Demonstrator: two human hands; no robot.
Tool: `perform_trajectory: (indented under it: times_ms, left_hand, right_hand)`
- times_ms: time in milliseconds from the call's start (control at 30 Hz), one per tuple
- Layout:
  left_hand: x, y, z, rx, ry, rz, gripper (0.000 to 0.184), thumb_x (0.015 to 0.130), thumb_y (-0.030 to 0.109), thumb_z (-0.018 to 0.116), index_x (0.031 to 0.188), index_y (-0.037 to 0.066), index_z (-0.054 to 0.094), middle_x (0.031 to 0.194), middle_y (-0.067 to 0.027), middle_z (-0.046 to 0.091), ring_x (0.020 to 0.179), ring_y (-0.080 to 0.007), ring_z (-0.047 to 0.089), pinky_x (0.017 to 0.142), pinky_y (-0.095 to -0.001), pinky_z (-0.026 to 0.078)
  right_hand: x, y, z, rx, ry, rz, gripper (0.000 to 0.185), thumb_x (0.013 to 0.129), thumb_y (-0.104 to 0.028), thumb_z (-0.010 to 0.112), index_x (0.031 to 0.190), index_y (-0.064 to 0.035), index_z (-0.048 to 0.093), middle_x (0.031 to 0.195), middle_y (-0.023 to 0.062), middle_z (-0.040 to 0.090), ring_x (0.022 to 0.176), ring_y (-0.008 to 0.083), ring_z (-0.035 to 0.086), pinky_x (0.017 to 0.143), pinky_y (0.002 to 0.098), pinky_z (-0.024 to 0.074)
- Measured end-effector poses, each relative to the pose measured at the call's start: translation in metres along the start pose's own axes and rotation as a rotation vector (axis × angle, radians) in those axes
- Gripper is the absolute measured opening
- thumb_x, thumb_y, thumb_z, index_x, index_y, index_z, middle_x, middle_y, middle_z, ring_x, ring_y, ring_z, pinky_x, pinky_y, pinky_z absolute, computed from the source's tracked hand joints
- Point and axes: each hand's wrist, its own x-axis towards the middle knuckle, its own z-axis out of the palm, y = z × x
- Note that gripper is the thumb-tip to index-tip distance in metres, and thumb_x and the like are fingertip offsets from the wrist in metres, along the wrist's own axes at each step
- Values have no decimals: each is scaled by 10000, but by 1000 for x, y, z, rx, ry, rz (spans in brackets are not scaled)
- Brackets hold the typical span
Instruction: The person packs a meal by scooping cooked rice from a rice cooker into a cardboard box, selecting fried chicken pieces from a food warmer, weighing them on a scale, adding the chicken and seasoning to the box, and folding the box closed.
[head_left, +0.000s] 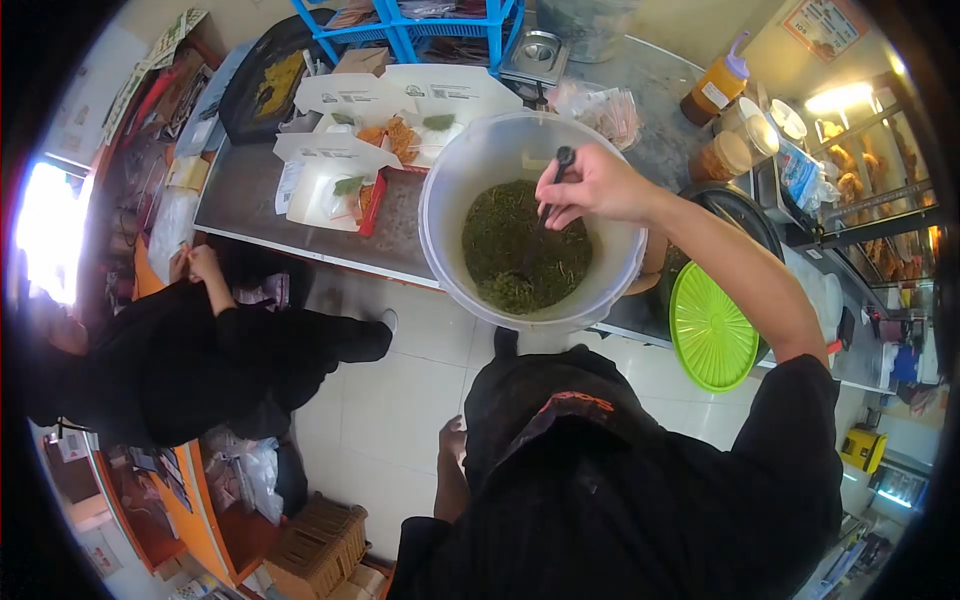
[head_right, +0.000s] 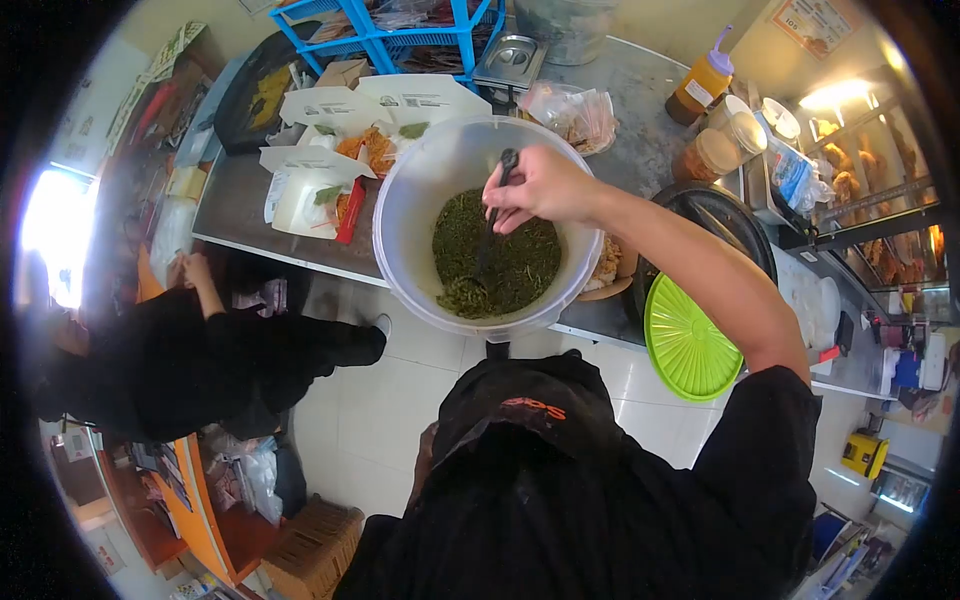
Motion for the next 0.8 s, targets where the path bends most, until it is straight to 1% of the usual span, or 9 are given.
perform_trajectory:
  times_ms: [67, 100, 200, 233, 333, 467, 633, 733, 800]
  left_hand:
    - [17, 5, -9, -133, -22, -49, 438, 870, 91, 547, 1304, 100, 493, 1143, -143, 606, 907, -296, 619, 822, -564, 458]
    - [27, 5, -16, -218, -38, -98, 445, 899, 74, 508, 1340, 113, 455, 1222, -160, 582, 992, -340, 611, 861, -613, 446]
    - [26, 27, -15, -63, -22, -124, 434, 895, 105, 545, 1324, 117, 480, 1221, -160, 589, 996, -336, 623, 865, -599, 470]
    - [26, 32, -11, 63, 37, -130, 429, 880, 140, 591, 1300, 108, 510, 1152, -145, 627, 924, -329, 647, 809, -565, 513]
    - [25, 44, -6, 122, 33, -125, 434, 858, 159, 624, 1278, 97, 532, 1101, -130, 653, 885, -324, 659, 781, -539, 532]
    - [9, 72, 4, 243, 27, -57, 424, 864, 169, 632, 1270, 91, 540, 1140, -125, 643, 912, -328, 654, 779, -525, 533]
    - [5, 83, 6, 209, 21, -74, 421, 859, 173, 642, 1262, 95, 548, 1139, -130, 640, 924, -338, 645, 765, -529, 534]
    - [6, 94, 10, 323, 23, -62, 415, 848, 174, 655, 1245, 95, 563, 1076, -138, 648, 917, -338, 646, 756, -522, 540]
    - [13, 88, 5, 301, 17, -39, 405, 850, 172, 651, 1239, 96, 567, 1045, -134, 655, 885, -322, 649, 735, -505, 542]
  right_hand:
    - [-11, 0, -12, 100, 82, -27, 149, 891, -110, 639, 953, 20, 601, 879, 130, 667, 744, 192, 690, 685, 295, 595]
    - [-17, 2, -18, 137, 118, -54, 149, 893, -120, 641, 959, 5, 595, 889, 131, 668, 762, 191, 691, 692, 288, 594]
    - [-33, 2, -33, 251, 201, -125, 165, 890, -141, 653, 961, -3, 598, 894, 130, 670, 762, 186, 690, 699, 281, 591]
    - [-39, -1, -35, 274, 233, -150, 184, 886, -156, 660, 970, -3, 600, 901, 131, 671, 759, 185, 689, 713, 274, 588]
    - [-54, 1, -43, 298, 305, -159, 179, 891, -151, 651, 971, 1, 599, 903, 130, 670, 760, 185, 687, 721, 269, 586]
    - [-66, 11, -55, 365, 375, -160, 160, 896, -139, 639, 961, 2, 601, 899, 131, 669, 777, 188, 685, 722, 267, 587]
    - [-74, 24, -69, 426, 425, -180, 142, 898, -127, 633, 954, -1, 606, 896, 131, 668, 793, 189, 684, 727, 265, 589]
    - [-81, 28, -69, 483, 440, -225, 138, 897, -125, 632, 955, -2, 609, 894, 129, 668, 783, 184, 684, 719, 260, 591]
    - [-89, 31, -76, 523, 483, -253, 132, 898, -116, 628, 957, 1, 614, 902, 134, 673, 768, 189, 691, 704, 255, 593]
